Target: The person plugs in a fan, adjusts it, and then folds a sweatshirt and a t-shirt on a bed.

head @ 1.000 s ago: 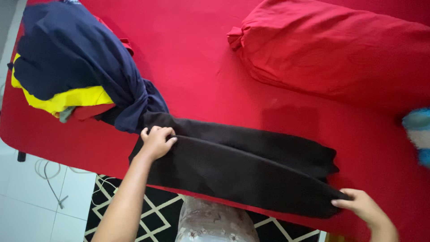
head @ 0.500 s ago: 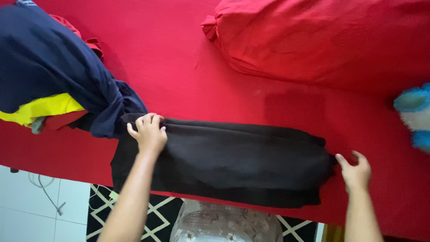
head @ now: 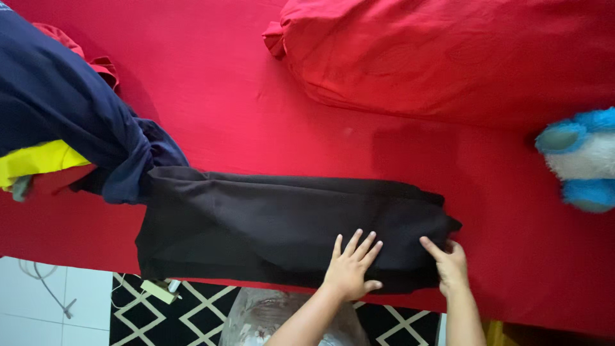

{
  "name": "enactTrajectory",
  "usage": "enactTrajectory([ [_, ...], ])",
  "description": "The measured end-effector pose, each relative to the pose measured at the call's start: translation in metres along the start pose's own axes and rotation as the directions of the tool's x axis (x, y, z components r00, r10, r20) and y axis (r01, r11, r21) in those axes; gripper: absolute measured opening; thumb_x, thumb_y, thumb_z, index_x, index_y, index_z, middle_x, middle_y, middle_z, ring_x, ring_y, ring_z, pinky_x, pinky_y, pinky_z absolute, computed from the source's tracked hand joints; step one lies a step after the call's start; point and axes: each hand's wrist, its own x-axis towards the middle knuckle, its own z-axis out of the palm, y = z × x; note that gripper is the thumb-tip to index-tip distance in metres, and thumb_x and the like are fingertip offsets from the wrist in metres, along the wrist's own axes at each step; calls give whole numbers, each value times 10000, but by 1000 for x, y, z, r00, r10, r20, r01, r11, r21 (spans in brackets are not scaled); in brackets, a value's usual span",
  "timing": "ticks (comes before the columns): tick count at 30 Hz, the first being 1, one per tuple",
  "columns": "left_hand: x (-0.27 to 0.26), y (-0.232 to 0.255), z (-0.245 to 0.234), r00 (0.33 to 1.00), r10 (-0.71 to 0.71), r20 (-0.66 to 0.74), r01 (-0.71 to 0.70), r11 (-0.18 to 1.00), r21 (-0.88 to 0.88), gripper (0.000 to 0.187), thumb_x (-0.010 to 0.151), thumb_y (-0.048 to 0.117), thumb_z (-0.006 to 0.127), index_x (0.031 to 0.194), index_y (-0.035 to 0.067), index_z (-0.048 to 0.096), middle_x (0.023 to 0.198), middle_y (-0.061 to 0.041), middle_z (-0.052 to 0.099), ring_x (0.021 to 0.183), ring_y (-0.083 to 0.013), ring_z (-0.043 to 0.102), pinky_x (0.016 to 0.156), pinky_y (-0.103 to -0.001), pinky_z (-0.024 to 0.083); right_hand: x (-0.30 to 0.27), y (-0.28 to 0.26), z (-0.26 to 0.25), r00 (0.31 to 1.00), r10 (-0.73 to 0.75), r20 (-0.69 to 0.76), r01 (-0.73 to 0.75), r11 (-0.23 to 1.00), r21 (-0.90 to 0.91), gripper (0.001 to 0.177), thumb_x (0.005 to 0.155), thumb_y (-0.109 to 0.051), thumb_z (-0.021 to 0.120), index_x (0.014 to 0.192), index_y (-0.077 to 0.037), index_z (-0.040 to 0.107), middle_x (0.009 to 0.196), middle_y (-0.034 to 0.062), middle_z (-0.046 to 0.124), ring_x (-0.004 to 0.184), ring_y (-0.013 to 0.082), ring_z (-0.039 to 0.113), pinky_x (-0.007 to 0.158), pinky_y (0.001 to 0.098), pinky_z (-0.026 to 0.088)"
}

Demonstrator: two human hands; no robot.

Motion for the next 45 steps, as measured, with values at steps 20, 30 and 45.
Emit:
enactTrajectory([
  [20,-43,-114,-49,926,-268,264,165,-344,-925,875,893,646,568,1517,41,468,1433,-136,620,1292,-268,587,1044,-393,449,-161,-67,114,712,-179,679,210,977,38,777,862,-58,689,1541,-188,334,1246,137,719,1110,231,700,969,357,550],
  [30,-42,-72,-40,708,-615,-348,-6,488,-873,603,707,252,871,1202,-30,670,1178,-158,757,1105,-273,728,980,-372,544,-86,-9,118,848,-467,252,466,882,66,451,949,-48,616,1398,-24,585,1263,122,689,1147,176,654,992,308,531],
  [45,-205,-261,-128,474,-864,-169,143,265,-954,719,759,282,836,1365,-7,577,1300,-163,706,1181,-283,679,1025,-387,513,-119,6,217,876,-89,474,194,965,-177,522,947,-260,662,1432,-83,591,1200,73,745,987,206,689,807,347,526],
])
